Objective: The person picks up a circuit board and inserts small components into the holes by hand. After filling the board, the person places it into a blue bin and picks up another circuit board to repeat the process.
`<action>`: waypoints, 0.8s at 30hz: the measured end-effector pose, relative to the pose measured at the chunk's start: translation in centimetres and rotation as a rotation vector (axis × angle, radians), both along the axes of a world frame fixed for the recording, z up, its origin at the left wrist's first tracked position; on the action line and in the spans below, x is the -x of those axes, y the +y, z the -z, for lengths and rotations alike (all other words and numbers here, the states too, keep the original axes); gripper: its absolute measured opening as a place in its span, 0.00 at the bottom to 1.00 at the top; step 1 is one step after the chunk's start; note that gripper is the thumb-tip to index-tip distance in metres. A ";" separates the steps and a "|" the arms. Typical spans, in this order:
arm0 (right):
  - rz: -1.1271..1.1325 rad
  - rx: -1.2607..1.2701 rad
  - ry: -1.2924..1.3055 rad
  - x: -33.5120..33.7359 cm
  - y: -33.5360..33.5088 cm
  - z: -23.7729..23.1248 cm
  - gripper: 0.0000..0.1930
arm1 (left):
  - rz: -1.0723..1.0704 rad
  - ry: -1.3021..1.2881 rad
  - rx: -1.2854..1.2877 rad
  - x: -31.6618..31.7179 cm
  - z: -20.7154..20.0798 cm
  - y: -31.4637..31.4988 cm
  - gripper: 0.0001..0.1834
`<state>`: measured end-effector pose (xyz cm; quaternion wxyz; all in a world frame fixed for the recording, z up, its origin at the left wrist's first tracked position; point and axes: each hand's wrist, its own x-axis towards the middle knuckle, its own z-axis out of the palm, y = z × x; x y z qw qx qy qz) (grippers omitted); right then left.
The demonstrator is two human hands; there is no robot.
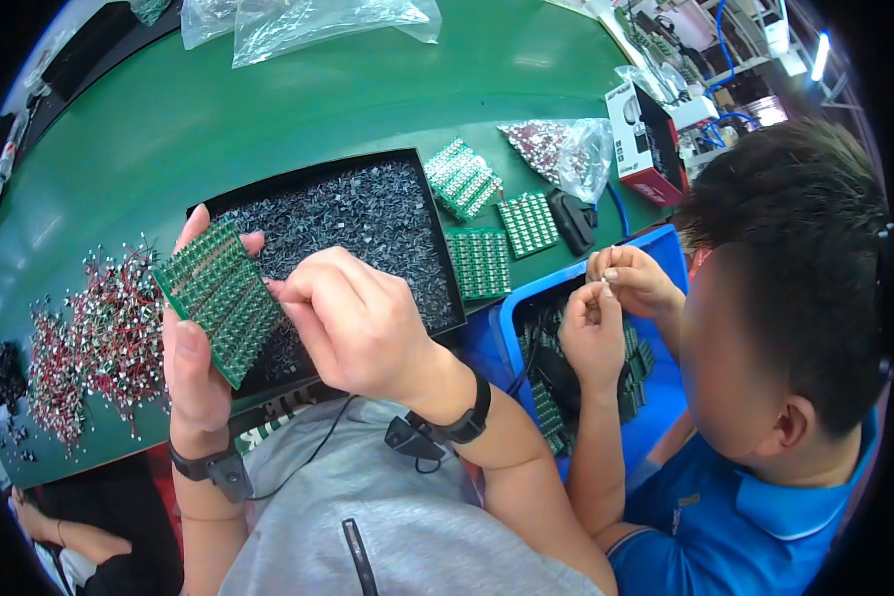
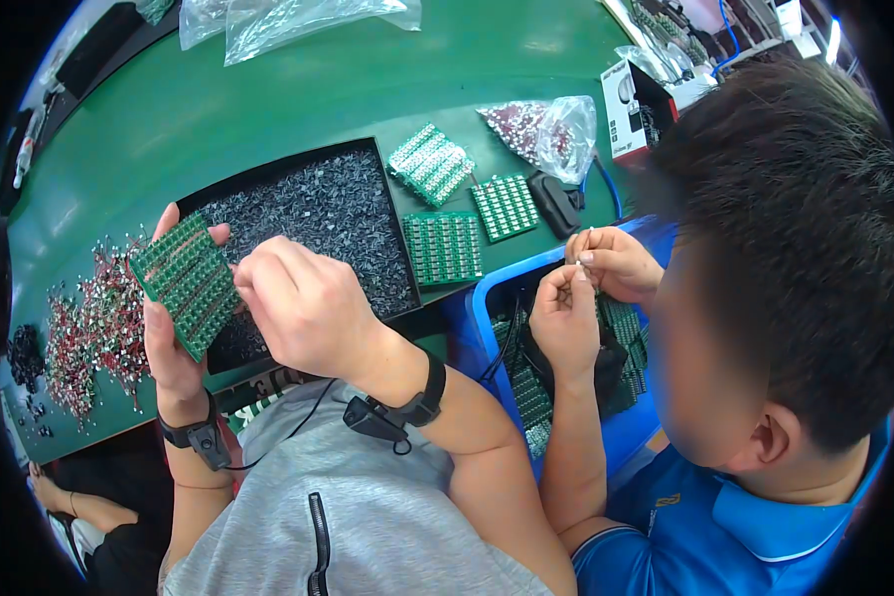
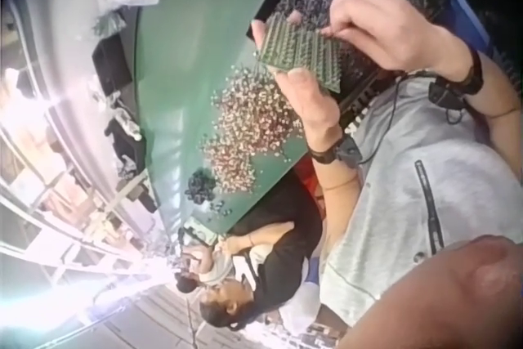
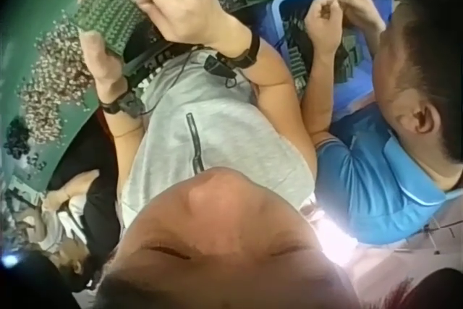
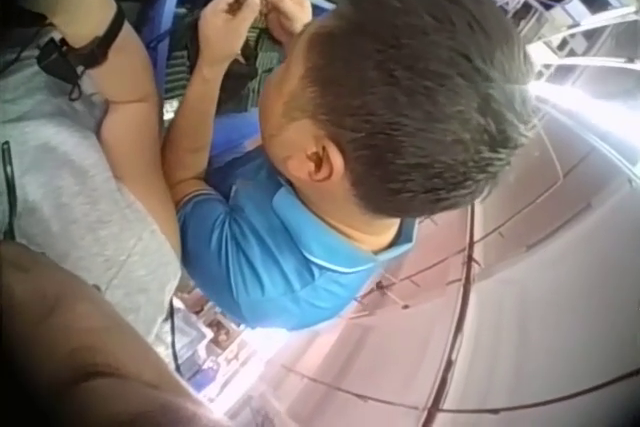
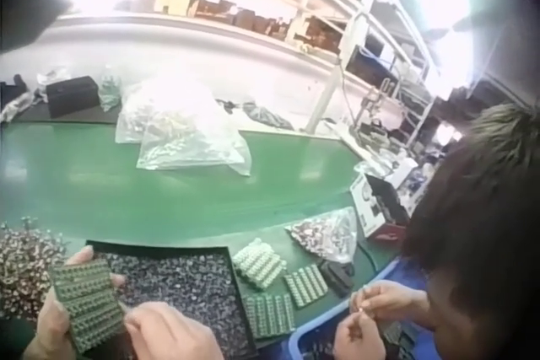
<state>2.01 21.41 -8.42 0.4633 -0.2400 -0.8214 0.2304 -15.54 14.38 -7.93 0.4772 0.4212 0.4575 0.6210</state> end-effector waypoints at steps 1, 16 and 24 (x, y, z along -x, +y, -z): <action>0.003 -0.034 0.069 0.0 0.1 0.0 0.13 | 0.002 -0.003 0.000 -0.1 0.0 0.0 0.59; -0.210 -0.156 -0.006 -1.1 0.9 -0.3 0.13 | 0.175 0.210 -0.004 0.0 -0.5 0.2 0.52; -0.117 -0.091 0.006 -0.1 0.6 0.1 0.11 | 0.069 0.149 -0.014 -0.6 0.0 0.3 0.51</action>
